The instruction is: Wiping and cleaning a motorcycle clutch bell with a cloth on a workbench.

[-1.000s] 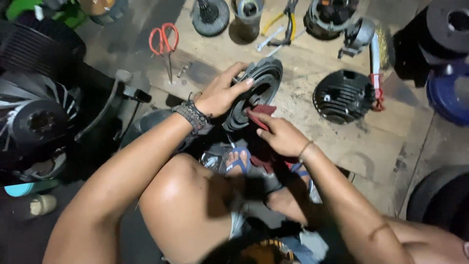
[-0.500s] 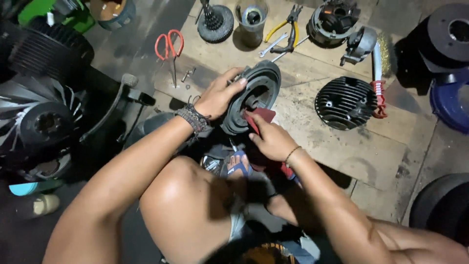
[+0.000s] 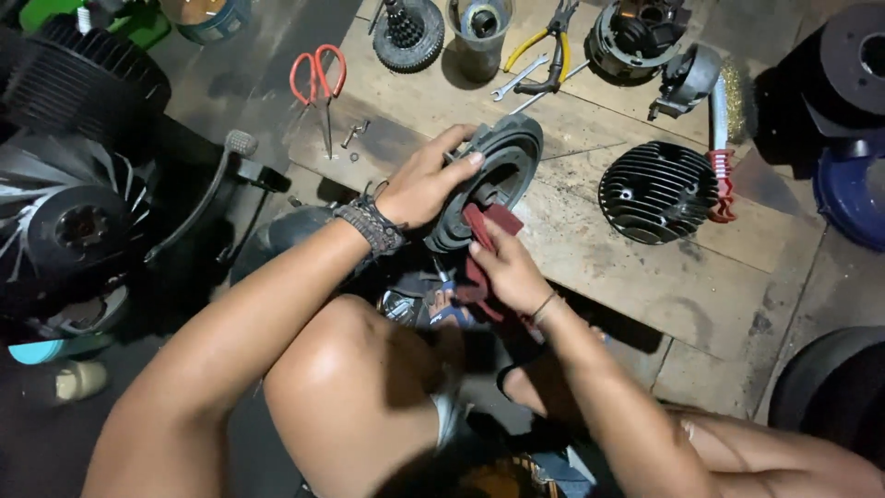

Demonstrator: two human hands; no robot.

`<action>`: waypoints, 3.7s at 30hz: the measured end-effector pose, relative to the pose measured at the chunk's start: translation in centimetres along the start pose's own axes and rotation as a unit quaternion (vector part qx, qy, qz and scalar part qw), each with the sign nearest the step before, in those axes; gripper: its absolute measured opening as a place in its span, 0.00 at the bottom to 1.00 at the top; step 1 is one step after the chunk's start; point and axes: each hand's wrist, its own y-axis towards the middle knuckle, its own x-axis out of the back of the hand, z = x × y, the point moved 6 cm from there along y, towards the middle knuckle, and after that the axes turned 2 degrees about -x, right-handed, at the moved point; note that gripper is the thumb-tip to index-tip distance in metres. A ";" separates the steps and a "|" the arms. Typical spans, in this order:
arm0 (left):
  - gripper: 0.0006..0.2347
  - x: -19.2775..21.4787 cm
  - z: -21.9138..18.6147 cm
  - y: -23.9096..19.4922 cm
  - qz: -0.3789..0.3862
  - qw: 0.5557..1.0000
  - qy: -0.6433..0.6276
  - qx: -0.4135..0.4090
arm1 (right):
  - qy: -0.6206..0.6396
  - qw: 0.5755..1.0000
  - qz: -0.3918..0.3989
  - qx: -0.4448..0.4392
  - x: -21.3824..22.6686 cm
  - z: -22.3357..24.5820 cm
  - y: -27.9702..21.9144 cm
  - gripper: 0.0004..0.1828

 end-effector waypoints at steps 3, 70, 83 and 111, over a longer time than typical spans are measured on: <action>0.24 -0.2 0.2 0.1 0.019 1.000 0.009 0.001 | -0.312 0.949 0.044 -0.008 1.8 0.6 -1.4 0.30; 0.33 -1.8 -1.2 5.2 0.032 0.990 0.099 0.095 | -0.248 0.945 0.079 -0.200 6.9 6.1 -5.2 0.31; 0.25 0.7 3.9 4.8 -0.010 0.995 -0.093 0.034 | -0.074 0.992 -0.089 -0.056 5.0 3.2 0.9 0.31; 0.30 -0.4 -1.6 4.2 -0.037 0.959 0.178 0.215 | -0.598 0.795 0.062 -0.082 1.9 1.0 0.9 0.39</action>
